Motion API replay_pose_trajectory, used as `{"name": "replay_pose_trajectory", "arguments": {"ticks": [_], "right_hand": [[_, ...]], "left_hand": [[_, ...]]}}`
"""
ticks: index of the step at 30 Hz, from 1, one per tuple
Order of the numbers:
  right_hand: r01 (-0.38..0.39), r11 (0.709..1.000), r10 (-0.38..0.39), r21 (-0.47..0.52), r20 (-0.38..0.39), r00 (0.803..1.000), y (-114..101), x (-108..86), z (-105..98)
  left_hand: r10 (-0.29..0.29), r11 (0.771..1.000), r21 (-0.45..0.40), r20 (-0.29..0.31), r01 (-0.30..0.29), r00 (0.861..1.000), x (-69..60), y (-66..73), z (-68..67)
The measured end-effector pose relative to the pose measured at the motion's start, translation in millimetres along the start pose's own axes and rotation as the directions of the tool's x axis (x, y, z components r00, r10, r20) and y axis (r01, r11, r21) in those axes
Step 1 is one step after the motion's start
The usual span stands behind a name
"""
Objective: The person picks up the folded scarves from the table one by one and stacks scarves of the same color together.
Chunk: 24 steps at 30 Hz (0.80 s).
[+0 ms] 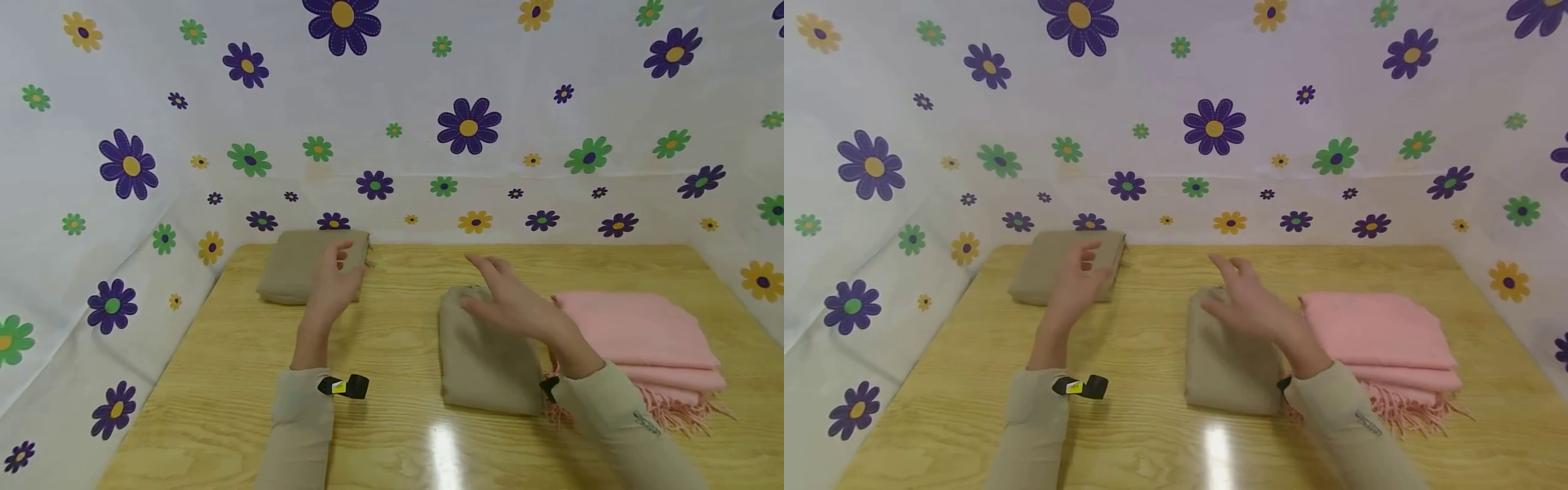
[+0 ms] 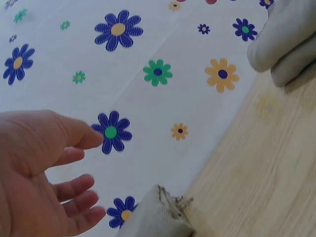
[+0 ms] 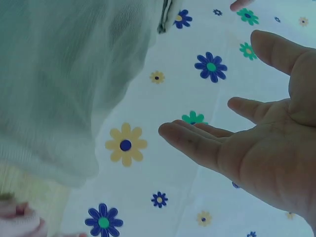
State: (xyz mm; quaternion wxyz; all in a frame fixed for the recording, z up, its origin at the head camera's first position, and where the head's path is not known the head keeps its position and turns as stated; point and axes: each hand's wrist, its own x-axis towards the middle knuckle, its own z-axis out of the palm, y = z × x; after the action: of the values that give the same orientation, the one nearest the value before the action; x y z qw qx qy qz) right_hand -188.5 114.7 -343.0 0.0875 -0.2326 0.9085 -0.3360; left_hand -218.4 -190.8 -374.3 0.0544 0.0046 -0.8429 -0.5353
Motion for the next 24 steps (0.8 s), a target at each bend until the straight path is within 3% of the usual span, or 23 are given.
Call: {"name": "replay_pose_trajectory", "arguments": {"ticks": [4, 8, 13, 16, 18, 22, 24], "right_hand": [[-0.009, 0.998, 0.006, 0.055, 0.038, 0.999, -3.7, 17.1, 8.6], [-0.021, 0.996, 0.015, 0.091, 0.064, 0.998, -9.8, 34.4, 17.8], [-0.03, 0.994, 0.02, 0.101, 0.096, 0.995, -13.8, 54.3, 27.2], [-0.039, 0.993, 0.027, 0.114, 0.099, 0.995, -14.9, 66.2, 34.6], [-0.038, 0.991, 0.026, 0.125, 0.094, 0.995, -17.0, 75.5, 41.0], [-0.029, 0.99, 0.017, 0.139, 0.086, 0.996, -26.3, 94.3, 52.7], [-0.034, 0.988, 0.021, 0.154, 0.086, 0.996, -32.2, 101.9, 57.3]], "left_hand": [[-0.094, 0.995, 0.008, -0.093, 0.095, 0.991, 6.5, -8.4, -9.5], [-0.081, 0.997, -0.002, -0.138, 0.082, 0.987, 10.1, -10.4, -21.1], [-0.084, 0.996, -0.005, -0.142, 0.084, 0.986, 10.4, -13.3, -32.0], [-0.118, 0.991, 0.054, -0.129, 0.125, 0.985, 10.5, -23.0, -40.4], [-0.139, 0.978, 0.139, -0.136, 0.158, 0.981, 11.7, -30.3, -48.9], [-0.135, 0.942, 0.285, -0.153, 0.175, 0.979, 17.2, -39.0, -69.0], [-0.129, 0.935, 0.312, -0.138, 0.167, 0.982, 21.1, -41.6, -77.5]]}}
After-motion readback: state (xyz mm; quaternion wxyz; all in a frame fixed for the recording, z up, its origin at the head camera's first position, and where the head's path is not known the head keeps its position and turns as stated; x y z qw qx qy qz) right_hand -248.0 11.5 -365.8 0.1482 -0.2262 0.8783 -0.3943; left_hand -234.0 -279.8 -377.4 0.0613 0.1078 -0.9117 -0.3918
